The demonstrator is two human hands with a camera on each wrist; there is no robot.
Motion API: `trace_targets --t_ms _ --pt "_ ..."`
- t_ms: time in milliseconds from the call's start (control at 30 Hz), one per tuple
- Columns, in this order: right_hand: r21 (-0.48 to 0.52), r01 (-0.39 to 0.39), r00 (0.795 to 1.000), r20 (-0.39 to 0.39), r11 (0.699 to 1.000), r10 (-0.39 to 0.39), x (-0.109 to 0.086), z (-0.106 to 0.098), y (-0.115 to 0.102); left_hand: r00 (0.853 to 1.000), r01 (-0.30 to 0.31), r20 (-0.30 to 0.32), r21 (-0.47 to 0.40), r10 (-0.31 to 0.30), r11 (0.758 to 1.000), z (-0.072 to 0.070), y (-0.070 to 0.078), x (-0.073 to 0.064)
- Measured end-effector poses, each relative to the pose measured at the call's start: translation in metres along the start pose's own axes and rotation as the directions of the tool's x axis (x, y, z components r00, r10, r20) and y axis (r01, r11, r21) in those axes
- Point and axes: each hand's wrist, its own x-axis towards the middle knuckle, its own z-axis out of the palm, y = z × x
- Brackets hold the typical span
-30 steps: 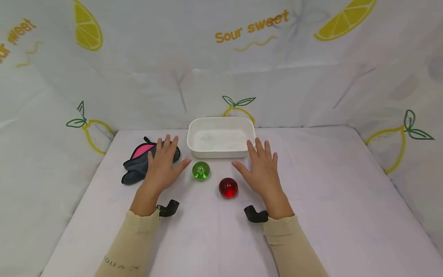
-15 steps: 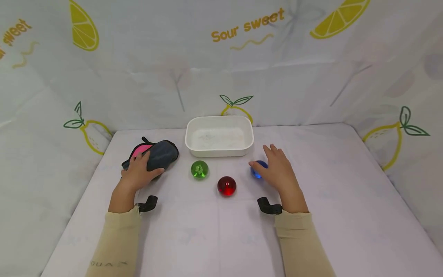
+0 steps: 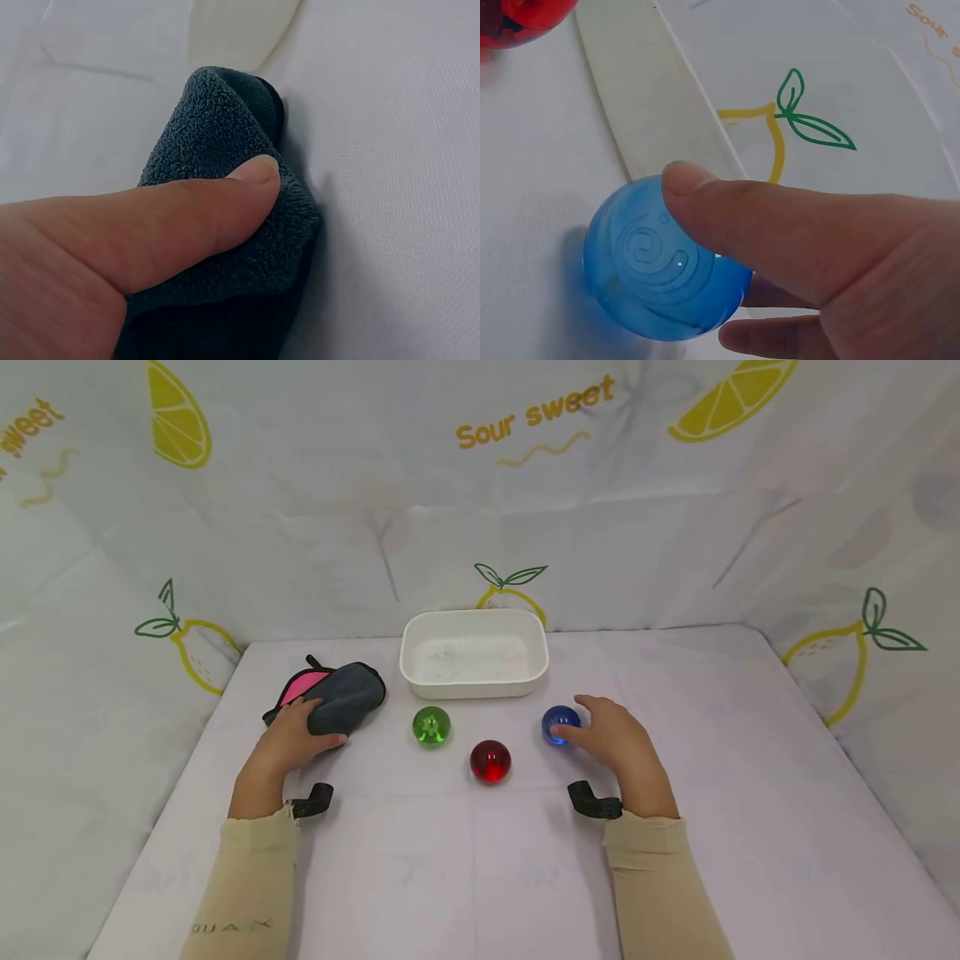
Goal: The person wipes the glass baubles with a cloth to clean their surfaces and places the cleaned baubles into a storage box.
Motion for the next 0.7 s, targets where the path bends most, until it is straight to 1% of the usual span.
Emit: trace_targets --t_ms 200,333,433,500,533,600,667,700 --pt "-0.023 0.011 1.0 0.025 1.0 -0.01 0.001 0.0 0.002 1.0 -0.003 -0.019 0.003 0.003 1.0 0.002 -0.002 0.002" --pt "-0.032 0.028 0.998 0.061 0.999 -0.026 0.002 0.002 0.001 0.999 0.001 -0.042 0.014 0.0 1.0 0.003 -0.004 0.004" --pt "-0.042 0.045 0.996 0.076 0.998 -0.042 0.003 0.005 0.0 0.997 0.004 -0.074 -0.007 -0.005 1.0 0.003 -0.004 0.003" --pt "-0.045 0.062 0.996 0.063 0.997 -0.059 0.004 0.007 -0.001 0.994 0.009 -0.11 -0.035 -0.013 0.999 0.003 -0.004 0.001" --pt "-0.042 0.067 0.997 0.052 0.997 -0.065 0.005 0.008 -0.001 0.991 0.015 -0.134 -0.06 -0.022 0.998 0.003 -0.004 0.0" --pt "-0.032 0.082 0.996 0.023 0.996 -0.081 0.006 0.011 0.0 0.978 0.018 -0.206 -0.104 -0.039 0.994 0.003 -0.004 -0.001" --pt "-0.014 0.09 0.996 -0.007 0.996 -0.09 0.006 0.014 0.001 0.956 0.016 -0.287 -0.161 -0.063 0.987 0.002 -0.002 -0.002" --pt "-0.001 0.091 0.996 -0.023 0.996 -0.091 0.007 0.015 0.002 0.942 0.011 -0.326 -0.197 -0.076 0.98 0.001 -0.001 -0.002"
